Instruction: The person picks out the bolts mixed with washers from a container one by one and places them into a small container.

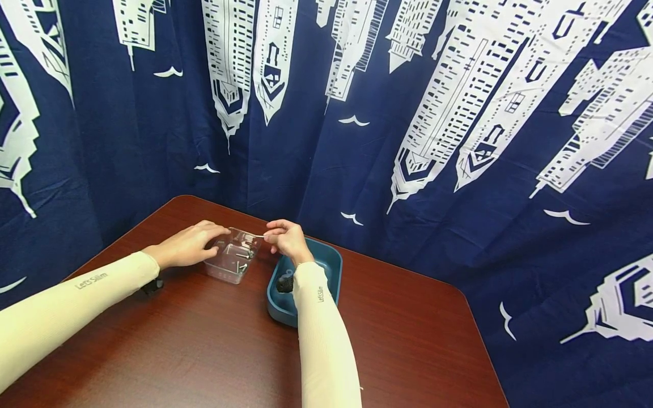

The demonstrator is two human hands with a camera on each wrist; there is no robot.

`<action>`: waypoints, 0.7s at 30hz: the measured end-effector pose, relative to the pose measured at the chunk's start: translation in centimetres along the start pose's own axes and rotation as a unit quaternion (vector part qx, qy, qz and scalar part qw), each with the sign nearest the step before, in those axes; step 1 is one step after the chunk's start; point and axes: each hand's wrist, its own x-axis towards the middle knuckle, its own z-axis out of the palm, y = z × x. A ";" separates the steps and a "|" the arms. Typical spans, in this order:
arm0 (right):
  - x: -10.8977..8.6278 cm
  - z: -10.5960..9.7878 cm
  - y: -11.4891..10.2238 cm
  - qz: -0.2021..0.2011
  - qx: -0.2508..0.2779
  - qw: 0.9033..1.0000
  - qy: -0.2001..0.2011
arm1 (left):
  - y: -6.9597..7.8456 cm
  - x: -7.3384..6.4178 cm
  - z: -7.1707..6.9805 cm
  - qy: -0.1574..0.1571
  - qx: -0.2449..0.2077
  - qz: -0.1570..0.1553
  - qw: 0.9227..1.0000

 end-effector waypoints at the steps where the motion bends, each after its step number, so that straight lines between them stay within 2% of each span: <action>1: 0.0 0.1 0.0 0.000 0.000 1.000 -0.001 | 0.0 0.0 0.0 0.000 0.001 0.000 1.000; 12: 0.4 1.0 -0.5 -0.006 -0.016 1.000 -0.022 | 0.1 -0.3 0.5 0.010 -0.001 0.014 1.000; 21: 0.7 1.2 -0.8 0.002 -0.036 0.999 -0.028 | 0.1 0.2 0.6 0.008 0.003 0.015 1.000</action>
